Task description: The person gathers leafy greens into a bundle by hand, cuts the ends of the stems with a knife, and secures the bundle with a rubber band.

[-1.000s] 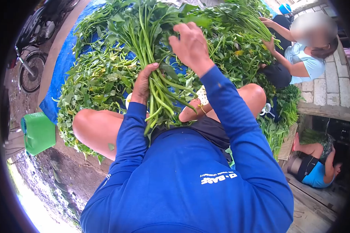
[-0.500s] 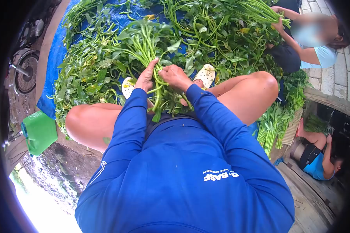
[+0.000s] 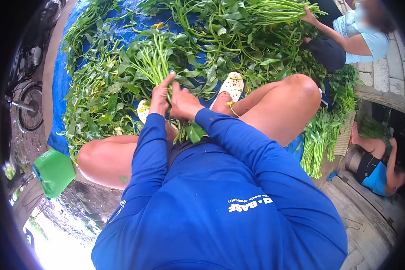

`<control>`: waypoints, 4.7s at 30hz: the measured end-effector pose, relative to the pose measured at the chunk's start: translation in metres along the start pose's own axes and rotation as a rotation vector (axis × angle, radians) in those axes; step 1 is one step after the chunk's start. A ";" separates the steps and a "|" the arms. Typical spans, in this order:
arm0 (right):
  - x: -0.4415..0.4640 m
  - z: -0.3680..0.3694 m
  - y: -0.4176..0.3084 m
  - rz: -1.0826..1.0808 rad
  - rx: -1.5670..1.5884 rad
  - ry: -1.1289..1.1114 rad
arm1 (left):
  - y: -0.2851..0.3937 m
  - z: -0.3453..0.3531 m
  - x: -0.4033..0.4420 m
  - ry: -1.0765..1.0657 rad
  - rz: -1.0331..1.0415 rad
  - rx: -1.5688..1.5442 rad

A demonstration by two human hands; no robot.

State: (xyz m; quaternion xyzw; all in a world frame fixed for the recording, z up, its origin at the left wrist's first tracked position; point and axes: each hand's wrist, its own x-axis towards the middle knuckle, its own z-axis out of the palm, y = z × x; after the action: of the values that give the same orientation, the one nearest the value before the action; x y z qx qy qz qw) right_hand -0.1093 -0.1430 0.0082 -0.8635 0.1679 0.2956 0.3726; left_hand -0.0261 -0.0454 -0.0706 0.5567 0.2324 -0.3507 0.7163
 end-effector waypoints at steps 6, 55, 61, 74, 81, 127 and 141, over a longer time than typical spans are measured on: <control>-0.014 -0.002 -0.017 -0.122 -0.092 0.086 | 0.016 -0.006 0.005 -0.037 -0.150 -0.191; -0.058 -0.219 0.040 -0.489 -0.311 1.216 | 0.090 0.011 -0.051 -0.147 0.104 -0.191; -0.047 -0.195 -0.020 -0.585 -0.274 1.142 | 0.088 0.016 -0.051 -0.213 0.174 -0.188; 0.006 -0.065 -0.043 -0.339 0.823 0.392 | 0.056 0.020 -0.032 -0.384 0.317 -0.472; 0.000 -0.060 -0.042 -0.515 0.137 0.517 | 0.067 0.008 -0.027 -0.163 0.259 -0.512; 0.125 -0.318 0.072 -0.068 1.042 -0.083 | 0.135 0.003 -0.016 0.139 0.381 -0.317; -0.126 -0.392 0.029 -0.342 0.783 0.217 | 0.134 -0.007 -0.052 -0.008 0.272 -0.289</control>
State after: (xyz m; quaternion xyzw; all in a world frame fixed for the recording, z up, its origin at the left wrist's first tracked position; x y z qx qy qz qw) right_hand -0.0696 -0.4444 0.2868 -0.6988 0.1601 0.0512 0.6953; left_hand 0.0430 -0.0083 0.0505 0.4730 0.1999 -0.2160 0.8304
